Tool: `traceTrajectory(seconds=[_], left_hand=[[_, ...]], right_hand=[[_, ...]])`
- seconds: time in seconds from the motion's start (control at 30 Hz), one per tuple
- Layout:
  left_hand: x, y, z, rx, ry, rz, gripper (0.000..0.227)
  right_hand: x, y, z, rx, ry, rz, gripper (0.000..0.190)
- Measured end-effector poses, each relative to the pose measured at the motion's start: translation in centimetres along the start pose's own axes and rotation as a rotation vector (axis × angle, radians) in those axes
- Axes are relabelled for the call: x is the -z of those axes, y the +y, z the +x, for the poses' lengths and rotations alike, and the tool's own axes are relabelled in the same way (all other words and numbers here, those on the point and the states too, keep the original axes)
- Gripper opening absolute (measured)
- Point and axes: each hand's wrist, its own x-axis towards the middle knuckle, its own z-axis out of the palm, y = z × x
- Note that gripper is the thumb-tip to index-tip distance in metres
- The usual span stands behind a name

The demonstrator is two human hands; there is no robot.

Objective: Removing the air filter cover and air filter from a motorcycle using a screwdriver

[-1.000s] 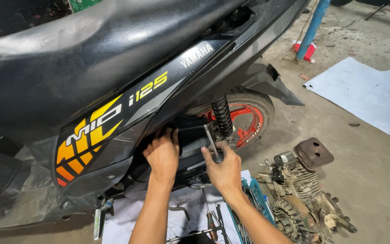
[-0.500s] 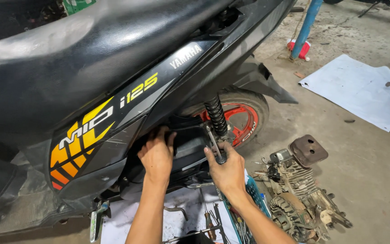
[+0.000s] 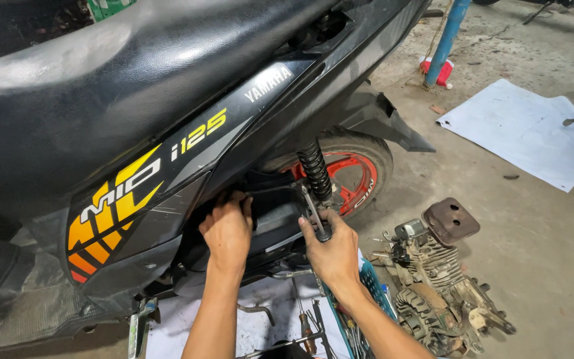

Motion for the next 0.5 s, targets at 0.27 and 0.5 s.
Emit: traceTrajectory(seconds=[0.27,0.5], left_hand=[[5.3,1.2,-1.5,0.035,-0.206,-0.449,0.046],[-1.8,-1.6,-5.7,0.625,-0.493,-1.516,0.062]], right_hand=[[-0.2,-0.3,-0.5,0.014,-0.009,0.046,0.022],[-2.3,0.8,-2.5,0.235,-0.090,0.174,0.021]])
